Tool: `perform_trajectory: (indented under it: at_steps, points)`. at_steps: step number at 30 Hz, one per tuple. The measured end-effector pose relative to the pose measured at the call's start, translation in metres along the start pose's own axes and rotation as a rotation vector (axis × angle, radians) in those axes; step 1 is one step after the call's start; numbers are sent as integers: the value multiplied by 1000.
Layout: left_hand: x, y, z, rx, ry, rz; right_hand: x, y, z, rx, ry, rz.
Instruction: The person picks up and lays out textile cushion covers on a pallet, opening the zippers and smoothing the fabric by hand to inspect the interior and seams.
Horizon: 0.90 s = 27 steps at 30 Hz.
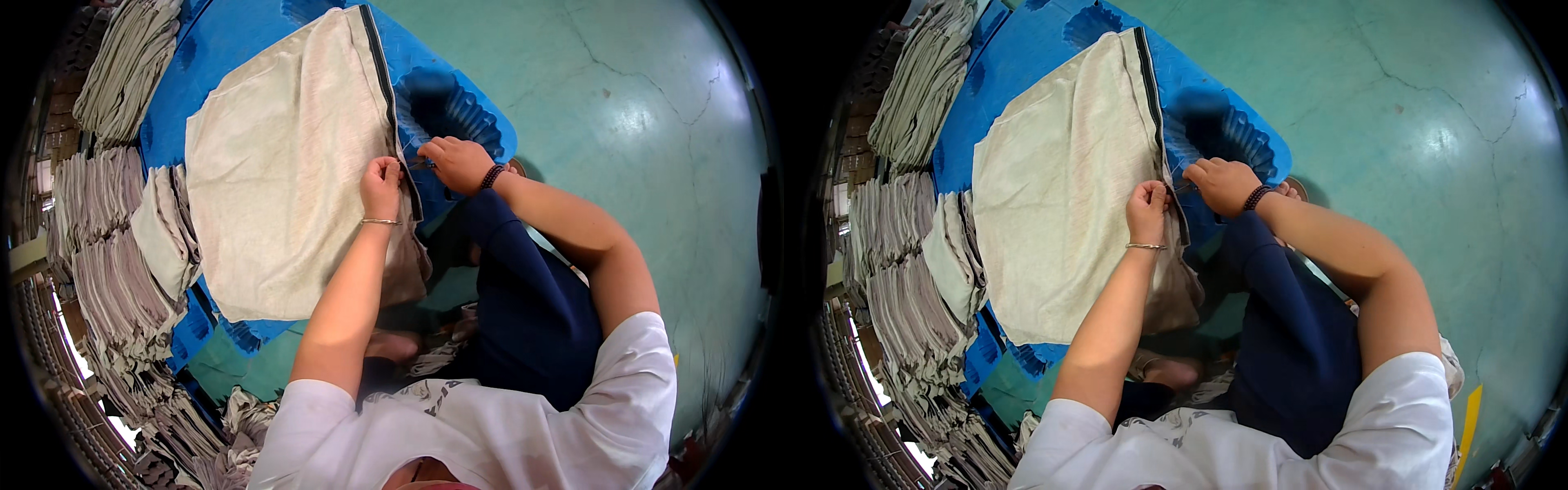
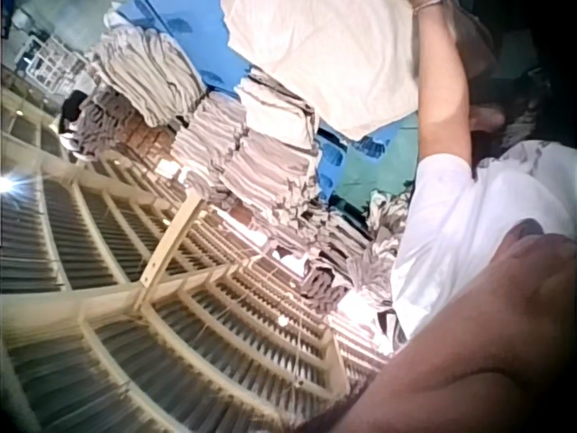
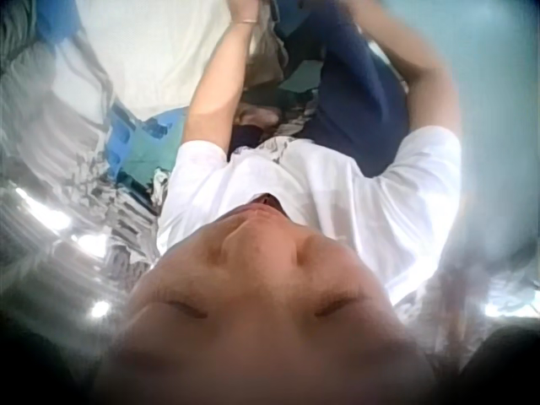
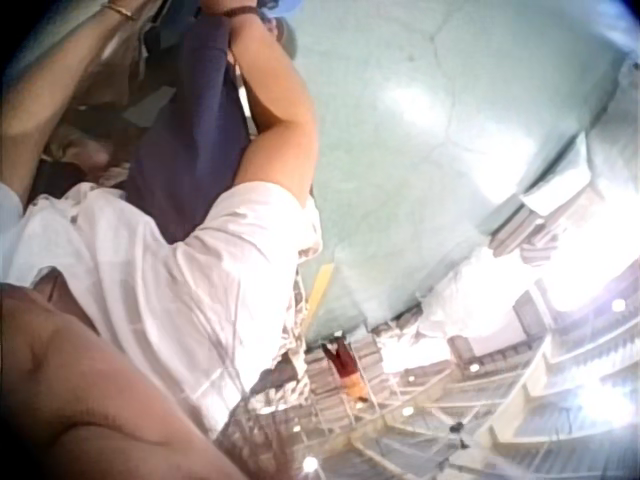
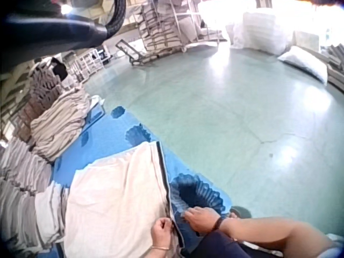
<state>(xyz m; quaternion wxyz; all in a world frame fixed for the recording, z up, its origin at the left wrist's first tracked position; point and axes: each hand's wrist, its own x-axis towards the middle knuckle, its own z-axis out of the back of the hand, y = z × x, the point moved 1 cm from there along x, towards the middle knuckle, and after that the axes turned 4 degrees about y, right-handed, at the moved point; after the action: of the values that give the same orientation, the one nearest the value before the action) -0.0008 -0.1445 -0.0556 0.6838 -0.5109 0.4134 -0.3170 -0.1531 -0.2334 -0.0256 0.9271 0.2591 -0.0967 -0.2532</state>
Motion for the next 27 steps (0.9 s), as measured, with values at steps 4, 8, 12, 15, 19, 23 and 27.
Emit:
perform_trajectory:
  at_steps: [4,8,12,15,19,23,27]
  points:
    - [-1,2,-2,-1,-25,-73,5,7,4,-102,70,50]
    - [0,5,1,95,-12,-47,15,14,7,-152,102,38]
    - [-2,1,-2,74,-15,-13,21,11,9,-121,134,-43]
    - [-12,-11,-10,113,-53,-77,20,-1,11,86,18,-193]
    - [-45,-25,-23,544,83,-663,19,-18,6,320,-90,-302]
    - [-82,-32,-34,763,366,-680,25,-25,-7,560,-33,-388]
    - [-60,-43,-29,780,269,-668,53,-24,-14,414,94,-306]
